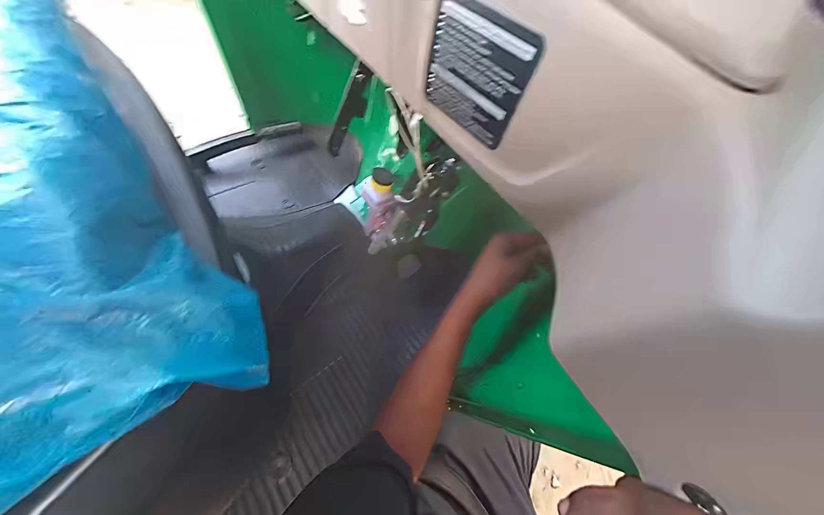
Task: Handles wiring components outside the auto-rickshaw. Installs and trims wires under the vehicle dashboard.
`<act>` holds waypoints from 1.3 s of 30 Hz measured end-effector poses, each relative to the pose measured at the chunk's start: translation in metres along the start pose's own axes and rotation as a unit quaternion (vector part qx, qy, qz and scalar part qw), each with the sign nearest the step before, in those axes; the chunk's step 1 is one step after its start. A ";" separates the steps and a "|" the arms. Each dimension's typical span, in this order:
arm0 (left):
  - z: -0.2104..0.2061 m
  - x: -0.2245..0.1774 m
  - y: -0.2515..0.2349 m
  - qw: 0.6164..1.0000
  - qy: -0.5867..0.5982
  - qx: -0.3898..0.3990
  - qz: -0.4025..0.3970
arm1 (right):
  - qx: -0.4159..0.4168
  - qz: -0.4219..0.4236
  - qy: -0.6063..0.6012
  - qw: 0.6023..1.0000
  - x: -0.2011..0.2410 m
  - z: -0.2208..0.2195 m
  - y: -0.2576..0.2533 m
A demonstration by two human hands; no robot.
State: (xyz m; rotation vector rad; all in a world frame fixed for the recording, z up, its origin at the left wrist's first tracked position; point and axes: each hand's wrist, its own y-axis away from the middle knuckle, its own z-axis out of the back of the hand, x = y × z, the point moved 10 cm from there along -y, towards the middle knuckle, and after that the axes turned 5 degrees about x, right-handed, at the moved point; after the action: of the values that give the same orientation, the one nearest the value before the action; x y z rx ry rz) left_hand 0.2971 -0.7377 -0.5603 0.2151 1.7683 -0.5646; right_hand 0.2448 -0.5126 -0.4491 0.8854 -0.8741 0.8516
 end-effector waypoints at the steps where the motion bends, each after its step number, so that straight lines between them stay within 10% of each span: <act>1: 0.008 -0.006 0.003 0.999 0.019 0.042 -0.007 | -0.052 -0.005 0.024 0.998 0.001 0.001 0.003; 14: 0.040 -0.015 0.003 0.899 0.315 0.285 -0.106 | -0.469 0.063 -0.338 0.814 -0.094 -0.027 -0.118; 24: 0.063 -0.033 0.017 0.966 0.110 0.084 -0.219 | -0.752 0.085 -0.227 0.613 -0.116 0.028 -0.113; 39: 0.060 -0.083 0.041 0.945 -0.002 0.155 -0.289 | -0.800 0.118 0.047 0.587 -0.050 0.040 -0.107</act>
State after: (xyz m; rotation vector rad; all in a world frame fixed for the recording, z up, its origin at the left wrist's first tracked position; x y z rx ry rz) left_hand 0.3893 -0.7185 -0.5028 -0.1000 1.7250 -1.2687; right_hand 0.3086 -0.6013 -0.5090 -0.9093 -1.2260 0.0313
